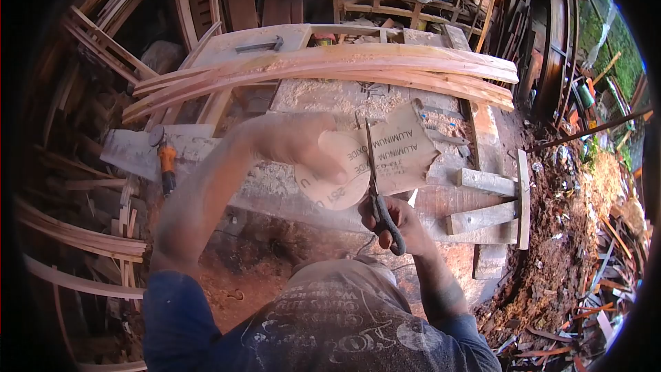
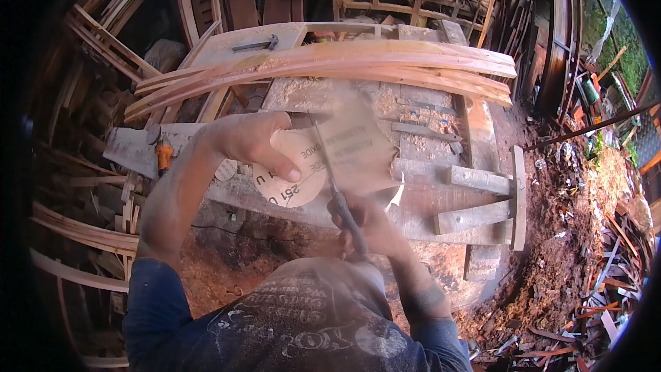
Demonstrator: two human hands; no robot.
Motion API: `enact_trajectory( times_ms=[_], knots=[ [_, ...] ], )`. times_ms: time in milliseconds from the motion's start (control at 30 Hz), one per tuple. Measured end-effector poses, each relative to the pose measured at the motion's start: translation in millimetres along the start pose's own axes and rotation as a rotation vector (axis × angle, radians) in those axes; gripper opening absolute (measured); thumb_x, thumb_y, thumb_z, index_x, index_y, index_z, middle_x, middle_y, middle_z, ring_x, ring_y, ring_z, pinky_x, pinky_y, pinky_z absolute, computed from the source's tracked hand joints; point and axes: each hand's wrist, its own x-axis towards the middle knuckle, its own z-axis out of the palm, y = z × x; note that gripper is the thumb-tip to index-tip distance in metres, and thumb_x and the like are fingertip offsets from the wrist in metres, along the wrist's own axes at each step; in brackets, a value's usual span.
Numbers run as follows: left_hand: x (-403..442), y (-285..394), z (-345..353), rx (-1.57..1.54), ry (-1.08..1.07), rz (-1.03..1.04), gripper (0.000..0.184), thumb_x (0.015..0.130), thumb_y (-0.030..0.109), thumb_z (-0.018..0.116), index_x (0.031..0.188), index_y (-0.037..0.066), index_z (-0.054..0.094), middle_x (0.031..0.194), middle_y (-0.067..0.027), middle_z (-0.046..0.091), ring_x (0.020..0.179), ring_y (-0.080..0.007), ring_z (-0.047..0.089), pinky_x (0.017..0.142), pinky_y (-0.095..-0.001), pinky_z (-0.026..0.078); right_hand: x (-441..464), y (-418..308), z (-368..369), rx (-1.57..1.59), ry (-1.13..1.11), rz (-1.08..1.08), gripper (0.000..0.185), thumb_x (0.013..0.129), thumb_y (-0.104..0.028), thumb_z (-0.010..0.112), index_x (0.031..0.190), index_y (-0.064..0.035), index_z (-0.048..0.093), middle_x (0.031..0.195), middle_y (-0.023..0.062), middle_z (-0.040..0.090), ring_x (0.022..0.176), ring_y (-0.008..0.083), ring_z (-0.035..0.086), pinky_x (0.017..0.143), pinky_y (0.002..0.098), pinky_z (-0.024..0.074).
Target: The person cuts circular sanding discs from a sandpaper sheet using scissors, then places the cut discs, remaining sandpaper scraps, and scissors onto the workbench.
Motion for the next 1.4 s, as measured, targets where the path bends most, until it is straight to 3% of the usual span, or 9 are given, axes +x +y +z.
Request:
enact_trajectory(
  times_ms=[100,300,400,500,600,900,1200,1300,1400],
  knots=[
    [-1.4,-6.7,-0.1,-0.128,0.032,0.046,0.054,0.074,0.032,0.085,0.107,-0.007,0.069,0.094,-0.0123,0.073,0.079,-0.017,0.069,0.069,-0.0281,0.053,0.4,-15.1,15.4,0.033,0.107,0.092,0.068,0.068,-0.066,0.084,0.092,-0.0086,0.056,0.086,-0.0038,0.047,0.075,0.0065,0.04,0.063,0.0234,0.0294],
    [24.6,-67.2,65.1,-0.644,0.538,0.527,0.054,0.087,0.028,0.074,0.129,-0.003,0.059,0.109,-0.0074,0.069,0.093,-0.014,0.066,0.079,-0.0265,0.054,3.2,-12.0,14.8,0.042,0.238,-0.013,0.069,0.069,-0.066,0.081,0.095,-0.0076,0.057,0.087,-0.0008,0.048,0.073,0.0083,0.042,0.061,0.0247,0.03],
    [33.8,-65.0,95.0,-0.776,0.732,0.51,0.033,0.091,0.013,0.072,0.12,-0.002,0.065,0.105,-0.0054,0.072,0.093,-0.0108,0.067,0.082,-0.0252,0.054,5.6,8.3,4.0,-0.015,0.191,-0.084,0.028,0.083,-0.011,0.069,0.108,-0.0041,0.061,0.087,-0.0014,0.058,0.068,0.0039,0.057,0.057,0.0179,0.0467],
    [38.3,-59.5,94.5,-0.772,0.905,0.502,0.028,0.089,0.012,0.073,0.113,-0.001,0.069,0.099,-0.0048,0.073,0.087,-0.0092,0.068,0.076,-0.0246,0.055,9.0,3.1,16.0,0.012,0.231,-0.025,0.03,0.083,-0.014,0.071,0.109,-0.0046,0.06,0.087,-0.002,0.057,0.067,0.0034,0.056,0.057,0.0175,0.0452],
    [36.5,-57.4,93.2,-0.795,0.843,0.509,0.024,0.089,0.012,0.074,0.109,-0.002,0.071,0.094,-0.0054,0.074,0.081,-0.0099,0.069,0.072,-0.0249,0.055,10.9,12.6,14.8,0.047,0.212,-0.059,0.032,0.083,-0.014,0.071,0.112,-0.0041,0.06,0.088,-0.002,0.057,0.067,0.003,0.055,0.056,0.0175,0.0448],
    [24.8,-38.3,87.4,-0.393,0.832,0.363,0.019,0.09,0.013,0.07,0.1,-0.003,0.075,0.087,-0.0059,0.075,0.079,-0.0075,0.067,0.068,-0.0255,0.053,9.8,19.8,5.0,-0.091,0.162,-0.218,0.066,0.079,-0.062,0.076,0.105,-0.0048,0.054,0.088,-0.0041,0.048,0.074,0.0047,0.044,0.063,0.0206,0.037],
    [28.2,-39.2,82.4,-0.41,0.797,0.344,0.019,0.09,0.013,0.071,0.1,-0.002,0.075,0.086,-0.0051,0.075,0.079,-0.0074,0.068,0.067,-0.0252,0.053,1.7,8.4,10.1,0.043,0.205,-0.076,0.033,0.086,-0.022,0.072,0.108,-0.0038,0.055,0.088,-0.0029,0.05,0.071,0.001,0.047,0.057,0.0161,0.0394],
    [29.7,-40.0,81.4,-0.451,0.782,0.305,0.015,0.088,0.012,0.075,0.098,0.001,0.076,0.088,-0.0048,0.075,0.079,-0.0089,0.068,0.071,-0.026,0.054,0.2,16.8,3.3,0.097,0.162,-0.032,0.028,0.088,-0.016,0.069,0.109,-0.0038,0.055,0.089,-0.002,0.051,0.071,0.0016,0.049,0.056,0.0171,0.0417],
    [28.5,-39.3,82.1,-0.423,0.798,0.317,0.015,0.088,0.012,0.074,0.098,0.001,0.077,0.088,-0.0051,0.075,0.078,-0.0091,0.069,0.07,-0.0258,0.054,1.2,10.9,3.3,-0.05,0.14,-0.046,0.032,0.087,-0.024,0.072,0.106,-0.0045,0.054,0.088,-0.0017,0.05,0.073,0.0047,0.049,0.06,0.021,0.0422]
  ],
)
